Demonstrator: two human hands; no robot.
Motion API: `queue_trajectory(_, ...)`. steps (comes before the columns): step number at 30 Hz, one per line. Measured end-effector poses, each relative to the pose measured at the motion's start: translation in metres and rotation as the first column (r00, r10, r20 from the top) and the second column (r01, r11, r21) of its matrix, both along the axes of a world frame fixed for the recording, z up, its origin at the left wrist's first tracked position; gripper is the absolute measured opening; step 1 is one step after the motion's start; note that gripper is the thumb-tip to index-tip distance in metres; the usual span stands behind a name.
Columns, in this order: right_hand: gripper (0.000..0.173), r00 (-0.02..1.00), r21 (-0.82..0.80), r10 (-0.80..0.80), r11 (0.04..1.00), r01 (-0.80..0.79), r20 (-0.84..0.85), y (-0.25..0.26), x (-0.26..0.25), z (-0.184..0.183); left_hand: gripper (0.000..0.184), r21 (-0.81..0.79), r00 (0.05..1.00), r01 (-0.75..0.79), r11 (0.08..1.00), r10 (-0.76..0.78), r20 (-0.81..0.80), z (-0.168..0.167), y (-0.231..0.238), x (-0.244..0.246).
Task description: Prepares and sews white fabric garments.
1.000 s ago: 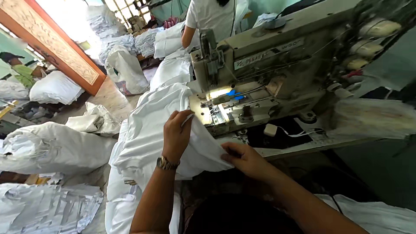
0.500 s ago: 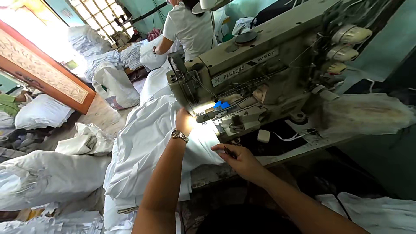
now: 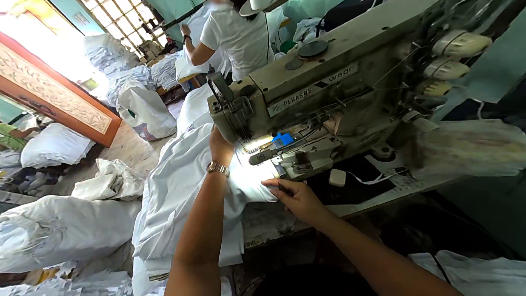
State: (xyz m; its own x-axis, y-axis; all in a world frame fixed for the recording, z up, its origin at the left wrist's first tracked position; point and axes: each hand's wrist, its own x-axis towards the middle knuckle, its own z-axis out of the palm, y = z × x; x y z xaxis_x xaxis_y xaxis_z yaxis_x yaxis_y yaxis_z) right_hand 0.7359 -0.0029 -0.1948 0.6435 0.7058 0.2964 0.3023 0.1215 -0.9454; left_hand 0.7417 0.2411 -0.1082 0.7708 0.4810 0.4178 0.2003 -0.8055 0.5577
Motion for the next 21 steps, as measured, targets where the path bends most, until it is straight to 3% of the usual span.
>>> queue_trajectory(3, 0.025, 0.952, 0.095, -0.177, 0.983, 0.157, 0.251, -0.009, 0.008, 0.001, 0.016, 0.154, 0.977, 0.215, 0.964, -0.211, -0.043, 0.004, 0.008, -0.044)
queue_trajectory(5, 0.026, 0.944, 0.186, -0.189, 0.972, 0.142, 0.269, -0.010, 0.017, 0.011, 0.016, 0.294, 0.905, 0.424, 0.857, -0.390, -0.172, -0.001, 0.008, -0.065)
queue_trajectory(7, 0.030, 0.955, 0.178, -0.140, 0.979, 0.094, 0.263, -0.003, 0.023, 0.019, 0.016, 0.426, 0.874, 0.484, 0.765, -0.441, -0.203, -0.011, 0.003, -0.071)
queue_trajectory(11, 0.037, 0.962, -0.039, -0.040, 0.998, 0.053, 0.270, 0.016, 0.031, 0.030, 0.012, 0.562, 0.919, 0.378, 0.736, -0.370, -0.134, 0.001, -0.001, -0.076)
queue_trajectory(15, 0.023, 0.950, -0.136, 0.013, 0.990, 0.031, 0.312, 0.015, 0.031, 0.036, 0.019, 0.767, 0.896, 0.052, 0.640, -0.369, 0.248, 0.041, -0.033, -0.113)
queue_trajectory(16, 0.020, 0.949, -0.132, 0.040, 0.991, 0.002, 0.313, 0.012, 0.029, 0.037, 0.021, 0.765, 0.887, 0.047, 0.643, -0.379, 0.263, 0.053, -0.044, -0.122)
queue_trajectory(18, 0.023, 0.938, -0.086, 0.119, 0.992, -0.095, 0.327, -0.001, 0.016, 0.046, 0.020, 0.694, 0.905, 0.184, 0.696, -0.396, 0.157, 0.070, -0.062, -0.140)
queue_trajectory(21, 0.028, 0.866, 0.062, 0.182, 0.970, -0.237, 0.466, -0.032, -0.015, 0.058, 0.014, 0.374, 0.845, 0.520, 0.768, -0.526, -0.094, 0.077, -0.073, -0.150)
